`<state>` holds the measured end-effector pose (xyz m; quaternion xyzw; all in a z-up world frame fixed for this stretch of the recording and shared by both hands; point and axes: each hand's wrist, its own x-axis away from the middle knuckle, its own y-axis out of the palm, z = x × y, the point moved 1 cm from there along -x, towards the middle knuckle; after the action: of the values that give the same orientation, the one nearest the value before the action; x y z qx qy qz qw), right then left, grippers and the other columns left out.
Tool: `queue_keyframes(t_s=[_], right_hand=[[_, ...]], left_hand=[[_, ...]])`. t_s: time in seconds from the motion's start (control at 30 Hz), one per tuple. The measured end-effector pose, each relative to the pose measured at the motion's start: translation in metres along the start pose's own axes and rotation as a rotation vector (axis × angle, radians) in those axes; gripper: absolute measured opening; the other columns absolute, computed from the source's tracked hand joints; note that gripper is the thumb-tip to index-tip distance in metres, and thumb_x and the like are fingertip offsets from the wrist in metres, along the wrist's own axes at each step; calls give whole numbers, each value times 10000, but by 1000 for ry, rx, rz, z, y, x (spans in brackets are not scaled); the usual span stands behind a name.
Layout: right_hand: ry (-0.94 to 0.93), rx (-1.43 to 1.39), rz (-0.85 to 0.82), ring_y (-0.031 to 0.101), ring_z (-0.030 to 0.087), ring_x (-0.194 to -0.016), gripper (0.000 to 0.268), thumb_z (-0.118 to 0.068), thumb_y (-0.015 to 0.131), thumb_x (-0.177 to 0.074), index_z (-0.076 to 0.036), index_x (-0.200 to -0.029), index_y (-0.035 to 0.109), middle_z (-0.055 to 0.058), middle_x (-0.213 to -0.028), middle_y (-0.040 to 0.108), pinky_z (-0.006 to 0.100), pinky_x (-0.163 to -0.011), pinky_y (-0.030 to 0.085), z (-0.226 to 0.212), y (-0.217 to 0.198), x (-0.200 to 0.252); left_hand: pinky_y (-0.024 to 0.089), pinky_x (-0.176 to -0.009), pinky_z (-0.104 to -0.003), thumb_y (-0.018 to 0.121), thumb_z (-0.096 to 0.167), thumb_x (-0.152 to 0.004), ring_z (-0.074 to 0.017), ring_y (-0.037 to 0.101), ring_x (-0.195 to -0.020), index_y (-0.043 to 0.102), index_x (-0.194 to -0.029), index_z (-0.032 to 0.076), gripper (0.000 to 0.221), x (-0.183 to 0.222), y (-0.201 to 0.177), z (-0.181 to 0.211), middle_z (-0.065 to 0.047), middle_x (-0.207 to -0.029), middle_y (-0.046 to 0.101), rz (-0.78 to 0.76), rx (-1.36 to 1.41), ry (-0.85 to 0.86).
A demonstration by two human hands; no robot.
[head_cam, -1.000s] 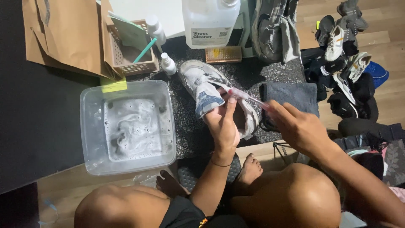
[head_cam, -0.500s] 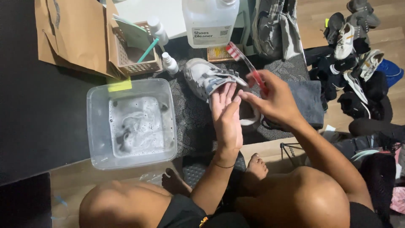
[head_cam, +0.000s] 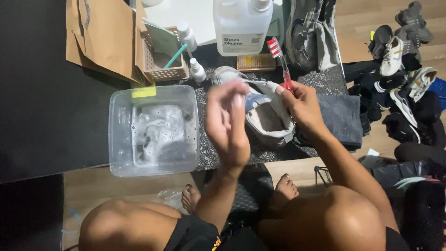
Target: Cleaning a white sneaker using a toothbrush and soapy water
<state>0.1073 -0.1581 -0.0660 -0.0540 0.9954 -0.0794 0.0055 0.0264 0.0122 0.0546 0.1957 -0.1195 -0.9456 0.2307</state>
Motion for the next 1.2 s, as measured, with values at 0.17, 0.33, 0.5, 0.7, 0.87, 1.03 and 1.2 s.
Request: queue_keyframes(t_s=[0.17, 0.33, 0.5, 0.7, 0.87, 1.03, 1.2], right_hand=[[-26, 52, -14, 452, 82, -606, 212, -157, 704, -1006, -71, -815, 674, 2, -647, 518, 212, -573, 332, 9, -2, -5], [101, -59, -4, 426, 49, -553, 187, -141, 721, -994, -103, -815, 683, -36, -590, 496, 200, -542, 315, -17, 0, 0], [109, -64, 7, 416, 38, -533, 159, -120, 722, -988, -94, -835, 685, -43, -582, 490, 185, -521, 294, -17, -5, -1], [160, 31, -97, 373, 61, -451, 170, -130, 693, -988, -76, -828, 675, -1, -522, 460, 210, -451, 260, -8, -8, -8], [165, 120, -117, 385, 60, -474, 179, -167, 706, -987, -52, -852, 682, 2, -540, 481, 210, -460, 260, -23, -18, -7], [29, 70, -182, 440, 128, -410, 365, -303, 435, -1116, -23, -1145, 668, 135, -664, 603, 259, -410, 350, -38, -45, 10], [-49, 345, -256, 608, 271, -541, 276, -189, 526, -1049, 8, -1171, 676, 198, -738, 670, 375, -527, 484, -50, -79, 23]], left_hand=[[539, -784, -489, 435, 248, -1064, -389, 685, -940, 676, -1115, 59, 310, -52, 6, -8, -153, -1048, 667, -570, -870, 346], [595, -628, -544, 697, 163, -865, -403, 739, -767, 743, -934, 47, 143, -84, 21, -74, -159, -803, 702, -980, -1397, 17], [588, -636, -570, 767, 256, -831, -423, 740, -754, 775, -856, 41, 217, -109, 34, -106, -169, -756, 733, -1215, -1324, 278], [500, -971, -569, 701, 161, -910, -437, 689, -1085, 724, -1154, 45, 272, -103, 14, -97, -222, -1065, 747, -1460, -953, 97], [512, -934, -547, 696, 150, -926, -460, 694, -1046, 706, -1052, 28, 176, -103, -1, -122, -231, -1023, 757, -1317, -625, 4], [528, -847, -482, 687, 229, -919, -397, 717, -944, 726, -946, 48, 187, -104, -6, -161, -174, -896, 761, -1263, -604, -16], [526, -927, -461, 672, 186, -939, -350, 721, -1036, 759, -1021, 162, 122, -114, -3, -142, -116, -975, 782, -1337, -527, -23]])
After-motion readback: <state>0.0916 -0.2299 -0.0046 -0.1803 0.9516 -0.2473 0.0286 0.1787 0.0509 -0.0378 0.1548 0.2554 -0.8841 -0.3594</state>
